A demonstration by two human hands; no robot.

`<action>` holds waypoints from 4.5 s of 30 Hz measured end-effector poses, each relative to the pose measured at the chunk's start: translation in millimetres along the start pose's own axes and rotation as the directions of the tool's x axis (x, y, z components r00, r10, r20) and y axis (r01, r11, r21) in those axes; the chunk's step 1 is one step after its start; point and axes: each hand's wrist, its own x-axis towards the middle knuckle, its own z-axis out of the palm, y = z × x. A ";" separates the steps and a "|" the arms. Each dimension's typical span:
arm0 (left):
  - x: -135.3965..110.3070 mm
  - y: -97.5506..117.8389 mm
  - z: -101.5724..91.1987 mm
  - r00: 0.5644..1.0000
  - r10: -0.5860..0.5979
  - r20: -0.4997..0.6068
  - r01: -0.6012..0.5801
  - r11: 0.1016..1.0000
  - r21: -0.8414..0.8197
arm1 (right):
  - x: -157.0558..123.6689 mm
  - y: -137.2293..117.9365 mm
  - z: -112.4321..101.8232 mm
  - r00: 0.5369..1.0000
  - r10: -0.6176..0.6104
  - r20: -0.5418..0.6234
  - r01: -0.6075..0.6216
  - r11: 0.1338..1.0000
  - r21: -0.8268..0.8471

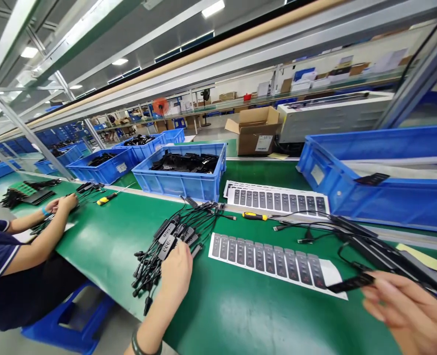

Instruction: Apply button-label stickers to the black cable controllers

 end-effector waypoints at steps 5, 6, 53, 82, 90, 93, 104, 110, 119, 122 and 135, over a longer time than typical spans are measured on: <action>9.7 6.5 -7.1 0.996 0.061 0.072 -0.059 0.998 -0.020 | -10.6 -29.6 55.3 0.999 0.024 0.024 -0.023 0.999 -0.037; 10.2 7.4 -7.2 0.994 0.070 0.082 -0.067 0.997 -0.034 | -10.9 -32.6 60.7 0.999 0.012 0.049 -0.010 0.999 -0.039; -5.7 129.9 26.6 0.686 0.648 0.331 0.536 -0.143 -0.832 | -8.4 -10.4 99.1 0.987 0.022 0.156 -0.036 0.996 0.087; -11.1 129.3 29.7 0.613 0.716 0.334 0.572 -0.111 -0.813 | -15.1 -13.8 100.9 0.977 0.006 0.214 0.011 0.997 -0.080; -10.7 128.6 30.2 0.618 0.708 0.341 0.569 -0.103 -0.816 | -15.6 -12.7 100.2 0.975 0.047 0.219 -0.038 0.998 -0.045; -10.2 129.1 29.9 0.615 0.708 0.346 0.573 -0.100 -0.813 | -15.5 -11.3 99.7 0.973 0.057 0.223 -0.051 0.998 -0.036; -10.6 128.8 31.6 0.615 0.712 0.339 0.568 -0.103 -0.816 | -15.7 -11.2 100.3 0.979 0.032 0.203 -0.014 0.996 -0.091; -11.4 129.5 29.4 0.620 0.698 0.358 0.575 -0.093 -0.813 | -16.4 -9.9 100.2 0.981 0.021 0.192 0.003 0.992 -0.124; -13.5 130.8 29.8 0.636 0.683 0.360 0.522 -0.037 -0.852 | -16.9 -8.4 101.1 0.988 -0.018 0.152 0.050 0.976 -0.214; -14.9 131.8 30.1 0.647 0.674 0.357 0.504 -0.026 -0.863 | -17.3 -5.9 100.7 0.989 -0.023 0.144 0.060 0.966 -0.253; -13.6 132.2 29.1 0.663 0.660 0.353 0.503 -0.043 -0.863 | -12.3 -5.8 92.9 0.904 0.187 0.385 -0.087 0.961 -0.262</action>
